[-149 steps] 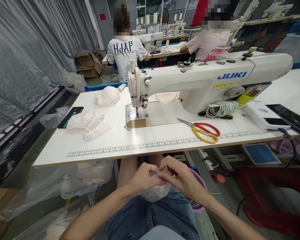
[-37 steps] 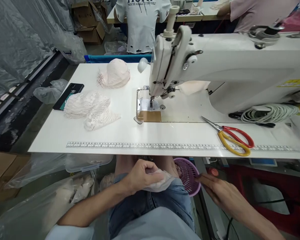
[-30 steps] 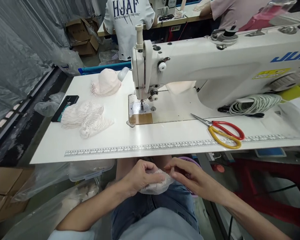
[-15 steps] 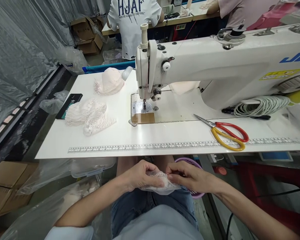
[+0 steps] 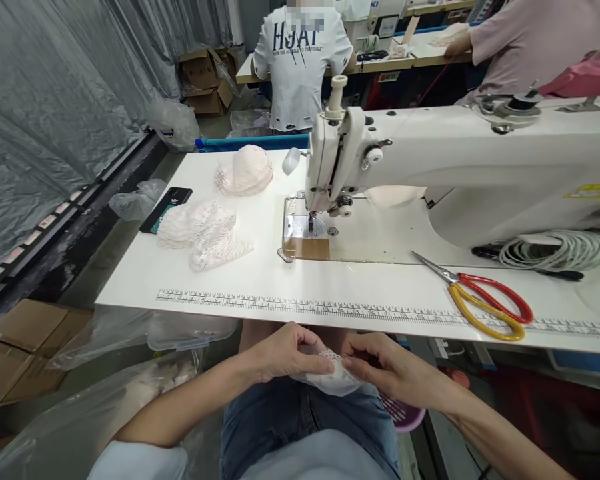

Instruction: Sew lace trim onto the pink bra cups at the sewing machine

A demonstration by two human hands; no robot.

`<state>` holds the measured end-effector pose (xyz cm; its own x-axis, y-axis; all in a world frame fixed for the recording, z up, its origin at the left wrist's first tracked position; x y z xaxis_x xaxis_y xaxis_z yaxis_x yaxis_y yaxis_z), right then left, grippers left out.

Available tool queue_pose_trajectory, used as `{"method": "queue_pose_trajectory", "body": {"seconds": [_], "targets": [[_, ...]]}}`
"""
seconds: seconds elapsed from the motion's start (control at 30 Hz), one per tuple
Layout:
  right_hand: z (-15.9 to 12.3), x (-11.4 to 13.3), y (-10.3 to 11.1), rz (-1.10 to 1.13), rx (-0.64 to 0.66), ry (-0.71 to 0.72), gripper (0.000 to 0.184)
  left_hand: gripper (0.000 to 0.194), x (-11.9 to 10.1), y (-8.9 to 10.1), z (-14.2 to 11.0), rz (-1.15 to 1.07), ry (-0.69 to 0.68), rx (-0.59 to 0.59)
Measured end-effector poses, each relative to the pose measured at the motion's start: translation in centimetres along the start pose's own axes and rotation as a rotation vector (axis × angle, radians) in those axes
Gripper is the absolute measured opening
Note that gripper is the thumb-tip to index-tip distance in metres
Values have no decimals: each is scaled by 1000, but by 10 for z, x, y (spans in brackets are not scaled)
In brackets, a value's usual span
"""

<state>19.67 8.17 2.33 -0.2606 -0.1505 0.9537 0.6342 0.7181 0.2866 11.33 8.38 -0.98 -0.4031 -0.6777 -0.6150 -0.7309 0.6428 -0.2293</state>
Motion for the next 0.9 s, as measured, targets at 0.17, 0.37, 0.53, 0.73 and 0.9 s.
{"method": "queue_pose_trajectory", "body": {"seconds": [0.17, 0.37, 0.53, 0.73, 0.9], "targets": [[19, 21, 15, -134, -27, -15, 25, 23, -35, 24, -25, 164, -67, -167], [80, 36, 71, -476, -204, 96, 23, 21, -119, 82, -21, 533, -78, -370], [110, 11, 120, -753, -323, 55, 22, 31, -162, 126, 15, 627, 37, -546], [99, 14, 130, -917, -313, 277, 26, 34, -171, 125, 29, 644, 60, -559], [93, 31, 111, -1099, -286, 632, 29, 29, -171, 126, 35, 660, 86, -540]]}}
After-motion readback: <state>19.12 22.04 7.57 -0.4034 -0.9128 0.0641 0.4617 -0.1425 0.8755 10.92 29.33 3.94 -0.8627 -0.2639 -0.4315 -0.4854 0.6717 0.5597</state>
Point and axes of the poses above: each hand's wrist, its own z-axis towards the middle knuckle, its own y-axis out of the back of the hand, x = y × z, the point moved 10 cm from there along z, towards the middle knuckle, and after that the axes turned 15 degrees about y, right-handed, at the moved point
